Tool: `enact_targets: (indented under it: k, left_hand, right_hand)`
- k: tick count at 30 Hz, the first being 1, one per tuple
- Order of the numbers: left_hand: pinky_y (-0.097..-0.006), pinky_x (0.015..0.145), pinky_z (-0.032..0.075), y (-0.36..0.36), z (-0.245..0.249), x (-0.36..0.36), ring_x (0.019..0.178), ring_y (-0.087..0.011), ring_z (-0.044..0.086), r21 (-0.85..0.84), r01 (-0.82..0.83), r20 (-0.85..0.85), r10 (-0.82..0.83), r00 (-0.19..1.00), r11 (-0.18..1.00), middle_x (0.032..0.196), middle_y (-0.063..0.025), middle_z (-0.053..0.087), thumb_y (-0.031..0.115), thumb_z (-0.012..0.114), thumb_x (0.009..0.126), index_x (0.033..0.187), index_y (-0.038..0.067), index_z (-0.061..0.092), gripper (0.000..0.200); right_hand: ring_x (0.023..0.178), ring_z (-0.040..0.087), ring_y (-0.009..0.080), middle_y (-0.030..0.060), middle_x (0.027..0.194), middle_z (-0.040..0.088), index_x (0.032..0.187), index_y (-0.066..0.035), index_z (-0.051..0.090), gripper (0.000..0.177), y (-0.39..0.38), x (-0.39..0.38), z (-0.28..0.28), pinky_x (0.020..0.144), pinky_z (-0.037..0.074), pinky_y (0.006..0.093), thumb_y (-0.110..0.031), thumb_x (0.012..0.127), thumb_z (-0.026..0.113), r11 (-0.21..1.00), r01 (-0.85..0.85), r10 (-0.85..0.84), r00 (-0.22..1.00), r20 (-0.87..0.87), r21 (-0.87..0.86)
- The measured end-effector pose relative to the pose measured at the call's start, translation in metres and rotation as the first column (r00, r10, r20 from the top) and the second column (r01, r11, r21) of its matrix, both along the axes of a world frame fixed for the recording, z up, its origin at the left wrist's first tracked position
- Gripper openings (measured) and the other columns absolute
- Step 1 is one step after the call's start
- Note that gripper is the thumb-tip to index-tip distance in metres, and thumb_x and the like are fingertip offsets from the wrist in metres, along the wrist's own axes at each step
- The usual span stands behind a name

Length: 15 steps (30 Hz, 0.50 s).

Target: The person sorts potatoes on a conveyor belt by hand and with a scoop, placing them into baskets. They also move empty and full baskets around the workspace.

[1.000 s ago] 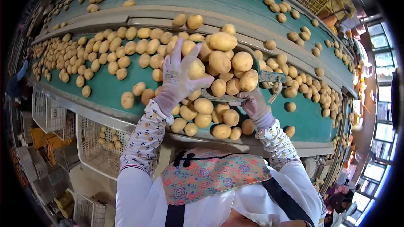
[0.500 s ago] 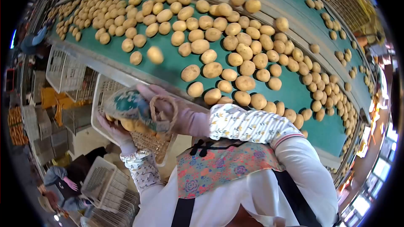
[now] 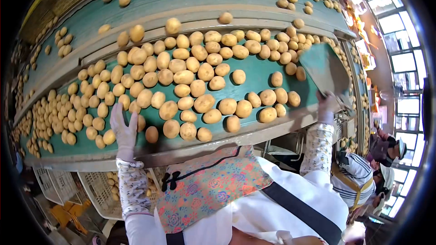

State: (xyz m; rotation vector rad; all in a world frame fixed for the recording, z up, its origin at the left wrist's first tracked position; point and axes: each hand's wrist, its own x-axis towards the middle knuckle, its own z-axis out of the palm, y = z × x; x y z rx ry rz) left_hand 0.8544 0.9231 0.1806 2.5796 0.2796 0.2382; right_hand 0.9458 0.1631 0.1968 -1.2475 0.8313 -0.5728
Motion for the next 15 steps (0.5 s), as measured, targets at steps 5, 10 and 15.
enact_targets:
  k: [5, 10, 15]
  left_hand:
    - [-0.0579, 0.109, 0.019, -0.034, -0.009, 0.07, 0.133, -0.0356, 0.037, 0.074, 0.223, -0.043, -0.22, 0.975, 0.972, 0.141, -0.016, 0.045, 0.039, 0.071, 0.08, 0.14, 0.01, 0.043, 0.073]
    - [-0.0661, 0.107, 0.011, -0.061, -0.001, 0.08, 0.137, -0.0343, 0.034, -0.05, 0.295, -0.064, -0.298, 0.952, 0.954, 0.147, -0.0126, 0.038, 0.04, 0.074, 0.077, 0.145, 0.019, 0.039, 0.079]
    - [-0.0612, 0.107, 0.018, -0.05, 0.017, 0.06, 0.134, -0.0343, 0.036, -0.141, 0.363, -0.035, -0.371, 0.928, 0.921, 0.144, -0.0175, 0.038, 0.039, 0.077, 0.073, 0.143, 0.015, 0.042, 0.082]
  right_hand:
    - [0.074, 0.067, 0.0257, 0.0127, 0.084, 0.064, 0.087, 0.005, 0.063, 0.014, -0.094, -0.093, 0.068, 0.061, 0.061, 0.038, -0.006, 0.082, 0.057, 0.971, -0.017, -0.126, 0.816, -0.564, -0.24]
    - [0.074, 0.067, 0.0262, 0.0128, 0.085, 0.063, 0.089, 0.004, 0.062, 0.013, 0.041, -0.067, 0.068, 0.065, 0.062, 0.0356, -0.006, 0.084, 0.057, 0.944, -0.326, 0.282, 0.736, -0.615, 0.044]
    - [0.079, 0.067, 0.0225, 0.0136, 0.093, 0.066, 0.1, 0.007, 0.062, 0.018, 0.216, -0.014, 0.071, 0.075, 0.061, 0.0333, -0.007, 0.092, 0.056, -0.15, -0.971, 0.367, 0.12, -0.923, -0.186]
